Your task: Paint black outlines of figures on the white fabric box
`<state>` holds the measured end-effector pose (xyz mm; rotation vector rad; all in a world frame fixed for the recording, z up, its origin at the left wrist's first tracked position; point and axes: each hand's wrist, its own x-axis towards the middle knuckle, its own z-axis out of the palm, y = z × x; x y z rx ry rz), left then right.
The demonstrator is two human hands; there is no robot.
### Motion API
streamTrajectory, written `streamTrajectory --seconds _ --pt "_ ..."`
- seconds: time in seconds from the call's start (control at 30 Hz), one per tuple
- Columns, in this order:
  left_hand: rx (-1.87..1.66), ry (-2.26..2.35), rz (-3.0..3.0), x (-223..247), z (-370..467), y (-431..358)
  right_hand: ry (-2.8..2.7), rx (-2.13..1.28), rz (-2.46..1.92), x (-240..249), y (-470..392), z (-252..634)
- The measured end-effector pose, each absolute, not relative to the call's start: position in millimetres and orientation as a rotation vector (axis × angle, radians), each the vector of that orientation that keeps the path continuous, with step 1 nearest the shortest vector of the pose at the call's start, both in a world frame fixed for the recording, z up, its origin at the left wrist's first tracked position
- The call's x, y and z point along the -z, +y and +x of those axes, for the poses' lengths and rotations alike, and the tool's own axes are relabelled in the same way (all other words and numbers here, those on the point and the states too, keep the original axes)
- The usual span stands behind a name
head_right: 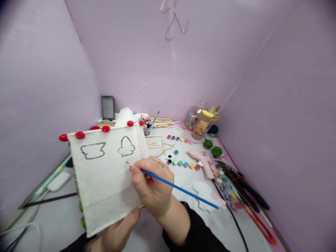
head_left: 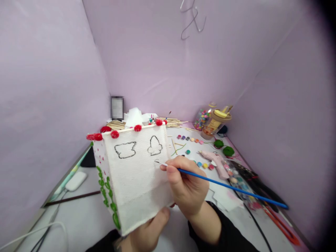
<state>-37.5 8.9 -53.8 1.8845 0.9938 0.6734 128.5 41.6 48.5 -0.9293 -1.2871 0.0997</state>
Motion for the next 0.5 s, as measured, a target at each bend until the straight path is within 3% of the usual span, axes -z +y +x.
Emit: streamTrajectory --seconds 0.5 --pt "-0.687 1.006 1.880 66.3 -38.4 8.7 -1.293 -0.078 -0.951 -49.4 44.0 127.9"
